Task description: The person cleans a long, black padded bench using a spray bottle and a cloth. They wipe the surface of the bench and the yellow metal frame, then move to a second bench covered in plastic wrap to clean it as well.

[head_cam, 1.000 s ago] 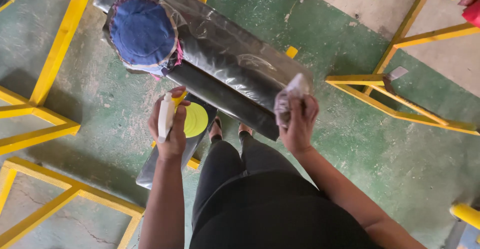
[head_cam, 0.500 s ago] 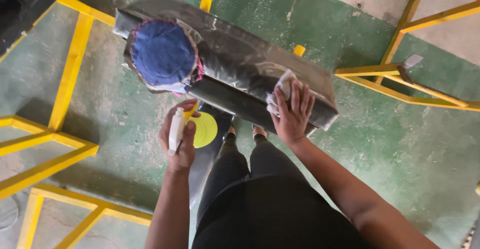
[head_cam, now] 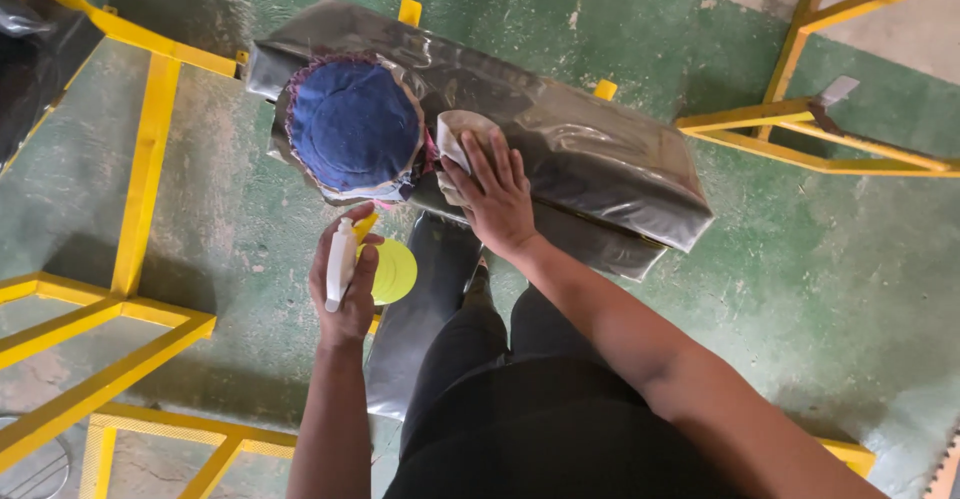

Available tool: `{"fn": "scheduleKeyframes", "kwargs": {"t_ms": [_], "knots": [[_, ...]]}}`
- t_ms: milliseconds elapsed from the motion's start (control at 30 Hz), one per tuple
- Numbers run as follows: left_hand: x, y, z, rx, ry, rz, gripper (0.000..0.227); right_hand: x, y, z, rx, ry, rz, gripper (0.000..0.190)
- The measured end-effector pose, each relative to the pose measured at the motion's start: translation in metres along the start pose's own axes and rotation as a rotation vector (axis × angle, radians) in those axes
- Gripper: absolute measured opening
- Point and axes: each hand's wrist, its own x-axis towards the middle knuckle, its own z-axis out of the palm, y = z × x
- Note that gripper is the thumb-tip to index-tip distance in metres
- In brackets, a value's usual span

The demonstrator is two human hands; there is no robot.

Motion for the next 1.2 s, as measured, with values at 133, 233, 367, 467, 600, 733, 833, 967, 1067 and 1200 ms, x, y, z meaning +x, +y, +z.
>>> {"fn": "scheduleKeyframes", "kwargs": {"t_ms": [133, 233, 367, 467, 600, 733, 833, 967, 1067, 1200], "knots": [[0.010, -0.013, -0.007, -0.014, -0.041, 0.007, 0.040, -0.018, 0.007, 0.006, 0.009, -0.012, -0.063, 0.066], [0.015, -0.016, -0.004, -0.057, -0.068, 0.031, 0.042, -0.046, 0.016, -0.004, -0.010, -0.028, -0.092, 0.058], [0.025, -0.018, 0.001, -0.063, -0.093, 0.036, 0.041, -0.087, 0.041, -0.002, -0.073, -0.018, -0.085, 0.055], [0.024, -0.008, 0.008, -0.043, -0.103, 0.032, 0.041, -0.137, 0.062, -0.003, -0.077, -0.006, -0.043, 0.053], [0.020, -0.002, 0.019, -0.020, -0.085, 0.102, 0.047, -0.195, 0.083, -0.030, -0.092, -0.010, 0.117, 0.050], [0.018, -0.002, 0.027, 0.028, -0.086, 0.124, 0.050, -0.226, 0.087, -0.040, -0.066, 0.005, 0.218, 0.055], [0.016, -0.001, 0.033, 0.000, -0.088, 0.125, 0.051, -0.224, 0.086, -0.026, -0.064, 0.052, 0.230, 0.056], [0.013, -0.011, 0.034, -0.062, -0.092, 0.125, 0.047, -0.198, 0.075, -0.002, -0.114, 0.103, 0.169, 0.060], [0.008, -0.017, 0.030, -0.094, -0.083, 0.130, 0.044, -0.173, 0.060, 0.009, -0.110, 0.101, 0.078, 0.068], [0.002, -0.017, 0.025, -0.075, -0.081, 0.114, 0.045, -0.130, 0.034, 0.017, -0.068, 0.007, -0.036, 0.078]]}}
